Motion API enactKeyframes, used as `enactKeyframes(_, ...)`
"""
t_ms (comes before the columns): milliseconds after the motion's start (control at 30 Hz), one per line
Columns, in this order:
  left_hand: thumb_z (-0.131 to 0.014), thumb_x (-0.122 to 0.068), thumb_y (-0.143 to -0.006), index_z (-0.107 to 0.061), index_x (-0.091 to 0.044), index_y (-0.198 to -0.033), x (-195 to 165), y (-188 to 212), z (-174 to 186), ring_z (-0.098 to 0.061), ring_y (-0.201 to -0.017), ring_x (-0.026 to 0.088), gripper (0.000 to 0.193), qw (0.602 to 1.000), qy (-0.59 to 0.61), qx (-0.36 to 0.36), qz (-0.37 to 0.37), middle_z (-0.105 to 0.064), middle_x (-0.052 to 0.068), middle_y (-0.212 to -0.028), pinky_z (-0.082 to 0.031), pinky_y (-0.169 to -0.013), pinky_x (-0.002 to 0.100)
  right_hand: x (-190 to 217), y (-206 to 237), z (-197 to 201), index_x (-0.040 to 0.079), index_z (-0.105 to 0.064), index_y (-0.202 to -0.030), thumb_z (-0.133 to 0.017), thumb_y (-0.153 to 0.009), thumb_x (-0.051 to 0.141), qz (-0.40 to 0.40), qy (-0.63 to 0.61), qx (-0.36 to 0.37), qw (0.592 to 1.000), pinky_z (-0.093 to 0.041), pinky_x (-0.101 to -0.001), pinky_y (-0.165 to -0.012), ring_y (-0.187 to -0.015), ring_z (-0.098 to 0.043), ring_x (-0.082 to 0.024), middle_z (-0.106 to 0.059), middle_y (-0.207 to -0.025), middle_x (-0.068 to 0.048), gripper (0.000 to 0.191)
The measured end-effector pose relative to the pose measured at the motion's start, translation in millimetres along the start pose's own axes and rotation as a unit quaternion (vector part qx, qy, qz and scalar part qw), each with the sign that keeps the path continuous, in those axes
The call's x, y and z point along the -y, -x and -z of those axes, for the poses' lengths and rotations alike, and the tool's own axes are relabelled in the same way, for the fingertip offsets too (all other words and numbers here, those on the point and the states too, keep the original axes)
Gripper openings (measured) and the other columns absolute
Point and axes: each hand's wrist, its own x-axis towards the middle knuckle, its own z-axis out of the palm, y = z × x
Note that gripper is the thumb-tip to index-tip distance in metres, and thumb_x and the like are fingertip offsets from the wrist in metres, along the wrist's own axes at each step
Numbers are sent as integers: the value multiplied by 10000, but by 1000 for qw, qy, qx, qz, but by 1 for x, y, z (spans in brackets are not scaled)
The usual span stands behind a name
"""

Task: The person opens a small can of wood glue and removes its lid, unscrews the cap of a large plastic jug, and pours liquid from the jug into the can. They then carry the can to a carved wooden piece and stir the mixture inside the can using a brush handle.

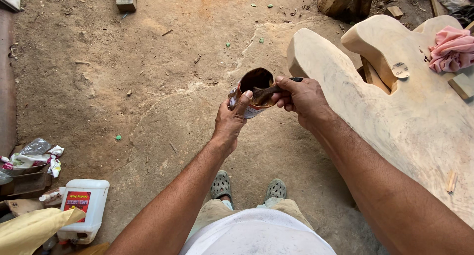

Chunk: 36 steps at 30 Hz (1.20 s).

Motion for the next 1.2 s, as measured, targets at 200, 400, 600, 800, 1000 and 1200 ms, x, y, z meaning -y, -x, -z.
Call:
enactKeyframes(200, -707, -789, -673, -216, -57, -1555, -2, -5, -5, -477, -1361, 321, 1247, 1000, -7, -3, 12, -472, 208, -1385, -442, -1114, 533, 25, 8, 2, 22, -727, -1034, -658, -1031, 206, 234, 130, 9, 963, -555, -230, -512, -610, -662, -96, -739, -785, -72, 197)
enactKeyframes(400, -706, -796, -657, -300, -57, -1533, -6, -7, -6, -542, -1303, 306, 1215, 999, -48, -10, -4, -528, 191, -1356, -501, -1073, 518, 42, 3, -8, 72, -751, -1097, -688, -992, 246, 344, 400, 38, 848, -633, -236, -595, -729, -740, -132, -776, -899, -100, 213)
enactKeyframes(600, -707, -784, -675, -290, -80, -1537, -6, -7, -1, -531, -1264, 272, 1188, 999, -46, -12, -3, -524, 173, -1325, -503, -1026, 498, 28, -6, -3, 48, -751, -1044, -666, -1007, 254, 194, 331, 23, 923, -597, -278, -524, -622, -675, -133, -739, -784, -71, 226)
enactKeyframes(800, -691, -798, -669, -315, -73, -1524, 3, -6, 3, -547, -1259, 305, 1182, 998, -56, -4, 6, -541, 191, -1296, -521, -1029, 519, 1, -7, 3, 16, -707, -963, -709, -1006, 252, 77, 103, 47, 990, -489, -213, -509, -602, -633, -89, -702, -704, -52, 240)
enactKeyframes(1000, -702, -783, -694, -278, -40, -1527, 12, -6, 0, -523, -1322, 324, 1195, 999, -32, 5, 16, -515, 216, -1340, -484, -1087, 538, 5, -1, 6, 20, -724, -985, -713, -990, 248, 99, 43, 47, 993, -469, -213, -491, -597, -620, -99, -726, -741, -62, 228)
enactKeyframes(1200, -700, -769, -694, -228, -59, -1549, 8, -7, -6, -475, -1384, 337, 1208, 999, -29, 6, 22, -472, 224, -1394, -435, -1132, 562, 31, 4, 9, 75, -741, -1069, -678, -1007, 241, 276, 286, 22, 917, -629, -260, -611, -707, -703, -104, -757, -863, -45, 188)
